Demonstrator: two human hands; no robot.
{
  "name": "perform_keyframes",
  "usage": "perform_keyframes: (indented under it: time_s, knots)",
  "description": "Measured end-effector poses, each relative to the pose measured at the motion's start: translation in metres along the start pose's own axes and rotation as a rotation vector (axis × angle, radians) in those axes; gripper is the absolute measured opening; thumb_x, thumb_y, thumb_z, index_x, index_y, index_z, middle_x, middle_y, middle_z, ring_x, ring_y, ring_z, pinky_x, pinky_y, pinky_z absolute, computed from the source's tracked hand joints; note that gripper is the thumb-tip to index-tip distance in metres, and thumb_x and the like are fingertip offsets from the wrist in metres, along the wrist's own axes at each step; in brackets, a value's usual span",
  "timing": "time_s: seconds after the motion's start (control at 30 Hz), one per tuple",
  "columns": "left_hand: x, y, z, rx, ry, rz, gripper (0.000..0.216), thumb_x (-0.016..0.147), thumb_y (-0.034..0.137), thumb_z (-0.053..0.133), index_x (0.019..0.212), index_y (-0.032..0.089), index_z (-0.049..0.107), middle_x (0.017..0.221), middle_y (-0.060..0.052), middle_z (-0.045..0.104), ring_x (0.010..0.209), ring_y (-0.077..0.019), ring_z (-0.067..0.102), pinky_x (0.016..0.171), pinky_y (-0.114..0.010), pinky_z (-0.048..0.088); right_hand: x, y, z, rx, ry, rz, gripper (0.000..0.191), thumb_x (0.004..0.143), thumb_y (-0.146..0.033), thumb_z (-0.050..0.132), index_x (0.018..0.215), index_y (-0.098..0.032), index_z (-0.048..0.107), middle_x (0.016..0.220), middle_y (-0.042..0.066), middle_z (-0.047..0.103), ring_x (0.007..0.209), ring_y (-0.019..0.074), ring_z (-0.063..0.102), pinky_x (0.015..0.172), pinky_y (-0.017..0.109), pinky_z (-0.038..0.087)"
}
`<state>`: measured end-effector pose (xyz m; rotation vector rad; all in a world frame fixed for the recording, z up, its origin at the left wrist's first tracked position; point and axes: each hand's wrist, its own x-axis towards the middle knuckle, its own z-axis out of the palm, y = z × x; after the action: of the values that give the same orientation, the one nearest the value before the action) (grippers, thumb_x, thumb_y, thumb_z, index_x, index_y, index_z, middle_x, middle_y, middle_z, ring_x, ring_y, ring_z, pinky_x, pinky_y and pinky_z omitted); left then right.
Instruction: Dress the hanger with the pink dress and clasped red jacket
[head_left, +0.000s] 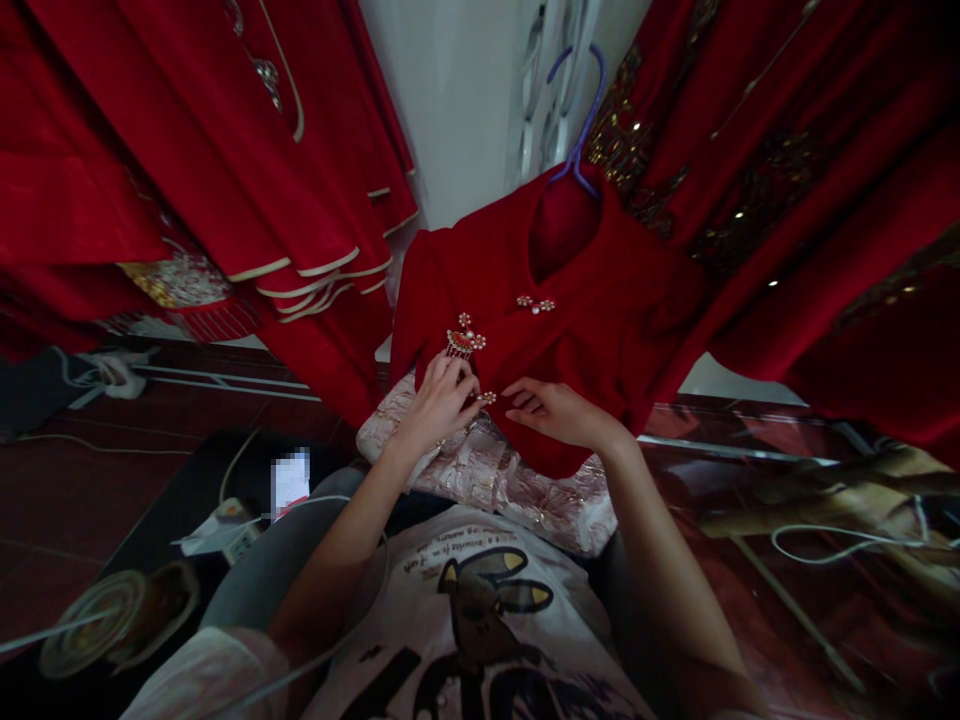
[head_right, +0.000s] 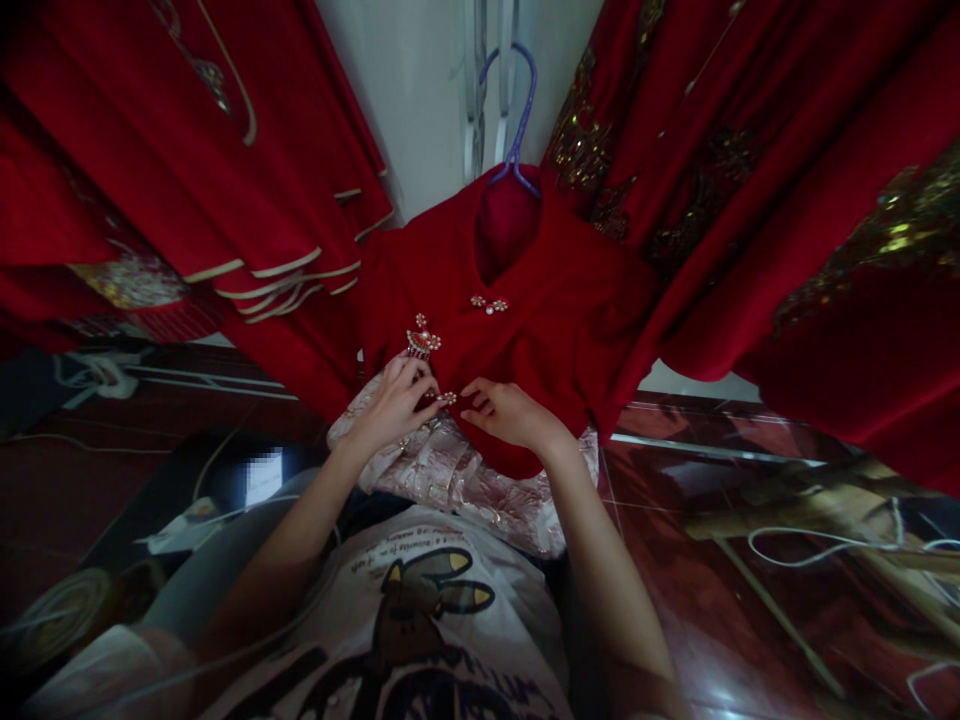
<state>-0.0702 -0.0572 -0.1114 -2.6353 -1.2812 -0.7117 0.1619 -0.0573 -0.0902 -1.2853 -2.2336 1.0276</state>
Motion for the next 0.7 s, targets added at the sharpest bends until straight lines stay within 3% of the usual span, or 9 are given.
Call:
perform_keyframes:
  time_s: [0.07, 0.27, 0.47, 0.57, 0.63, 0.7]
  knots:
    - [0.001, 0.000, -0.001, -0.017, -0.014, 0.034, 0.013, 0.090, 0.031, 0.061, 0.093, 0.018, 0.059, 0.108, -0.007, 0.056, 0.109, -0.0244, 0.048, 0.110, -0.048, 0.042, -0.001, -0.001, -0.001, 0.004, 0.001, 0.001, 0.031, 0.088, -0.029, 0.061, 0.115, -0.015, 0.062, 0.100, 0.010, 0.072, 0.091, 0.0198, 0.069, 0.083, 0.034, 0.056]
    - [0.002, 0.001, 0.001, -0.169, 0.007, 0.059, 0.010, 0.095, 0.029, 0.054, 0.091, 0.019, 0.053, 0.092, -0.002, 0.058, 0.104, -0.0191, 0.055, 0.120, -0.054, 0.030, -0.002, 0.000, -0.004, -0.002, 0.017, -0.008, 0.030, 0.088, -0.027, 0.061, 0.115, -0.015, 0.062, 0.100, 0.010, 0.072, 0.090, 0.0187, 0.069, 0.083, 0.034, 0.056]
    - [0.008, 0.004, 0.000, -0.143, 0.013, 0.077, 0.012, 0.097, 0.029, 0.050, 0.090, 0.021, 0.053, 0.086, 0.000, 0.061, 0.094, -0.0175, 0.060, 0.119, -0.054, 0.030, -0.004, -0.001, -0.007, 0.007, 0.026, -0.010, 0.028, 0.089, -0.029, 0.062, 0.114, -0.018, 0.062, 0.100, 0.008, 0.072, 0.091, 0.0177, 0.069, 0.084, 0.034, 0.057]
    - [0.014, 0.003, -0.004, -0.139, 0.152, -0.036, 0.014, 0.098, 0.033, 0.050, 0.091, 0.021, 0.054, 0.086, 0.001, 0.063, 0.091, -0.0165, 0.059, 0.118, -0.052, 0.029, -0.008, -0.003, -0.012, 0.036, 0.034, 0.002, 0.028, 0.089, -0.031, 0.062, 0.114, -0.019, 0.062, 0.099, 0.008, 0.072, 0.090, 0.0174, 0.069, 0.084, 0.034, 0.058]
    - [0.022, -0.001, -0.010, -0.111, 0.302, -0.149, 0.014, 0.097, 0.034, 0.050, 0.097, 0.021, 0.055, 0.093, -0.002, 0.062, 0.095, -0.0175, 0.057, 0.112, -0.048, 0.035, -0.012, -0.006, -0.016, 0.069, 0.035, 0.000, 0.029, 0.088, -0.033, 0.062, 0.114, -0.019, 0.062, 0.099, 0.008, 0.072, 0.089, 0.0170, 0.069, 0.084, 0.033, 0.058]
    - [0.033, -0.008, -0.020, -0.042, 0.357, -0.179, 0.018, 0.096, 0.034, 0.051, 0.106, 0.020, 0.057, 0.106, -0.007, 0.059, 0.105, -0.0211, 0.053, 0.104, -0.045, 0.042, -0.016, -0.009, -0.020, 0.098, 0.042, -0.010, 0.030, 0.088, -0.034, 0.062, 0.114, -0.019, 0.062, 0.098, 0.007, 0.072, 0.089, 0.0165, 0.069, 0.084, 0.033, 0.058]
